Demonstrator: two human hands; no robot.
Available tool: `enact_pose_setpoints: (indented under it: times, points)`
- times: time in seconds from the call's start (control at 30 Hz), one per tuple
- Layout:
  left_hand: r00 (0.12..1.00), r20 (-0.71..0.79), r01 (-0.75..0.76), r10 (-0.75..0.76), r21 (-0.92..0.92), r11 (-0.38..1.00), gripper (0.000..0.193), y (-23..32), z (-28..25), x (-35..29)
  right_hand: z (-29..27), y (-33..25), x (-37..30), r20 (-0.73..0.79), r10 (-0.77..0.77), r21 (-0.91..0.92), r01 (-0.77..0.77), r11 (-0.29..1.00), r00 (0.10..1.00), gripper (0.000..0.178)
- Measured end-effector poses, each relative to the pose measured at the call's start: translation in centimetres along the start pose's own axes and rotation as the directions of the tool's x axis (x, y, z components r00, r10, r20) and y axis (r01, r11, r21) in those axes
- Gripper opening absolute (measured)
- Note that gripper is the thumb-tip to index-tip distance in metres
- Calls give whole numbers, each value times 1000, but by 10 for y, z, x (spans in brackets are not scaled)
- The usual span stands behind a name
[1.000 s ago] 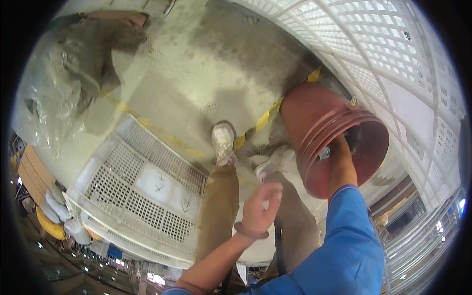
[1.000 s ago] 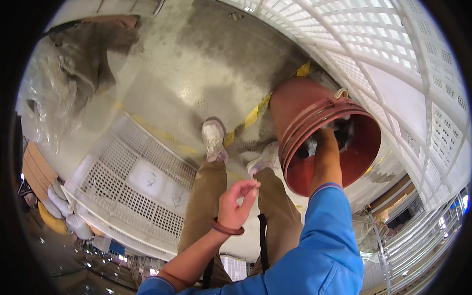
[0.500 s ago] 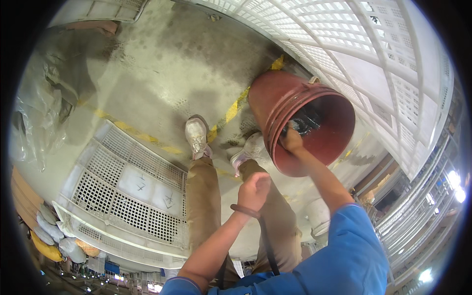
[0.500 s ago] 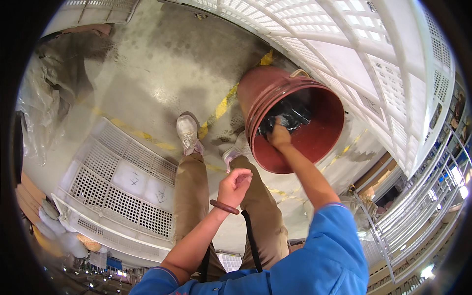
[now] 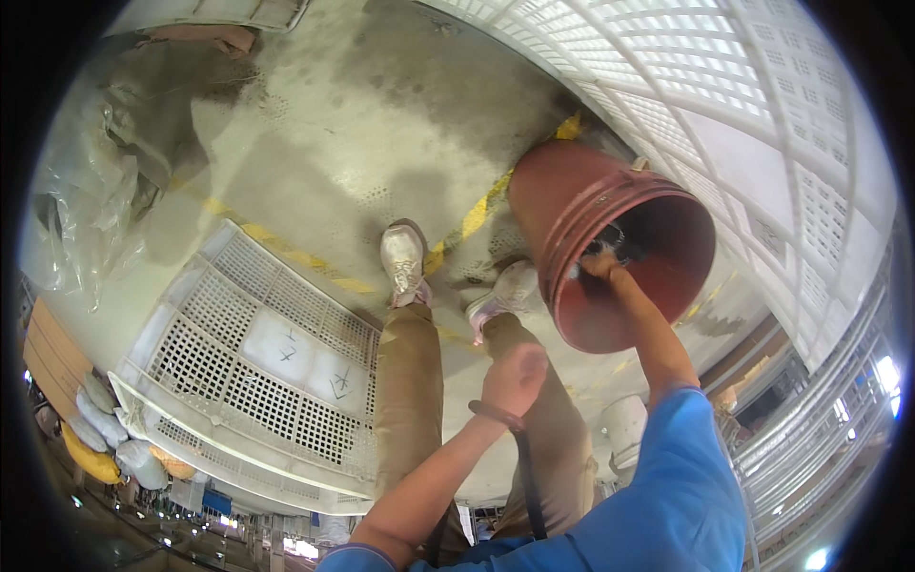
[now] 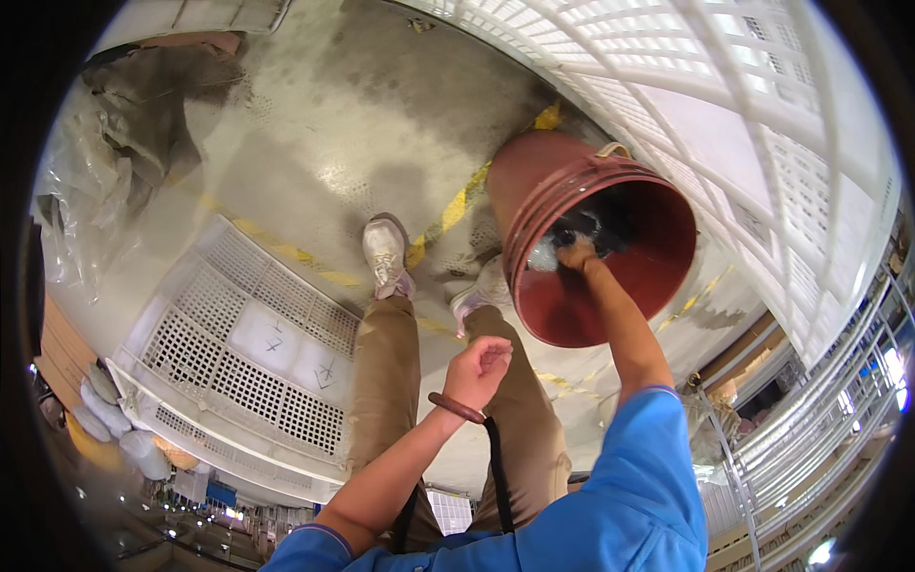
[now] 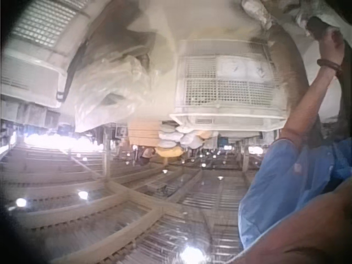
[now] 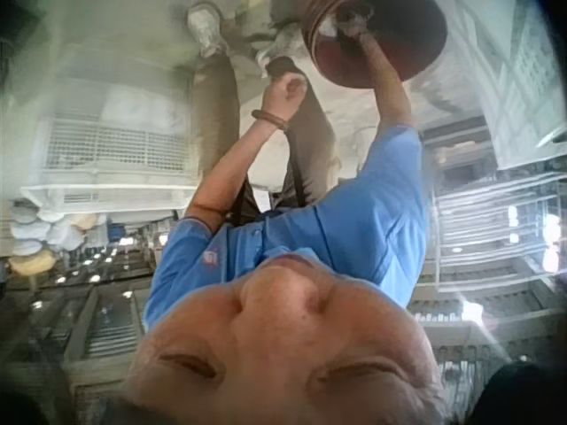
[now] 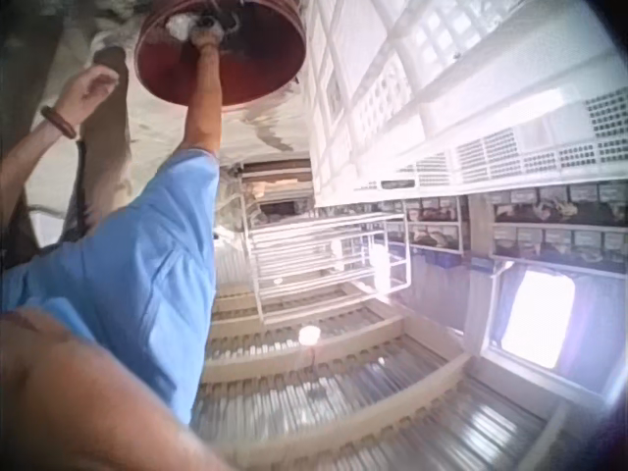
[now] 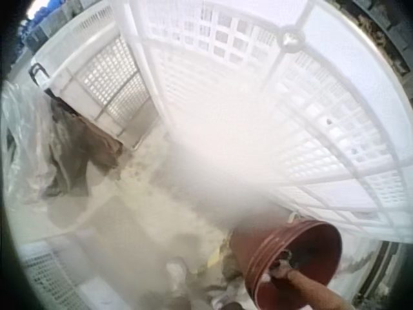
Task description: The person repeatedly picks black curved rods and white cylindrical caps from white plastic baskets, inserts the caps onto the rod ends, and places the assembled units into a red bucket. The person handles items one at a time and occasionally transfers multiple rods between baskets.
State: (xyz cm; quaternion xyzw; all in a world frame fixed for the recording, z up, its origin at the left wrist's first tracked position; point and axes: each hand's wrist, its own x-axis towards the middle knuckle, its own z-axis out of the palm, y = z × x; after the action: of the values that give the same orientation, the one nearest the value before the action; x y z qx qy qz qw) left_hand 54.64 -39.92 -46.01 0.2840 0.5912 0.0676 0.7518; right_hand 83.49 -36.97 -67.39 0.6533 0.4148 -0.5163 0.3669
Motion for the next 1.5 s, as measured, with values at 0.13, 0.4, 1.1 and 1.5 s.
enact_pose_setpoints:
  times: [0.13, 0.4, 1.1, 1.5]
  points:
    - [1000, 12, -14, 14, 2, 1000, 15, -6, 7, 2, -20, -5, -125, -553, -74, -1, 89, 996, 830, 71]
    - [1000, -30, -3, 3, 6, 1000, 15, 3, -4, 3, -44, -56, -79, -694, -159, -114, 111, 987, 703, 94]
    - [599, -418, -248, 683, 714, 655, 31, 1, -197, -126, -83, -25, -203, -660, 14, 157, 120, 980, 751, 69]
    - [428, -886, 237, -179, -81, 968, 67, -4, -467, -185, -114, -53, -325, -855, -35, 139, 294, 946, 518, 37]
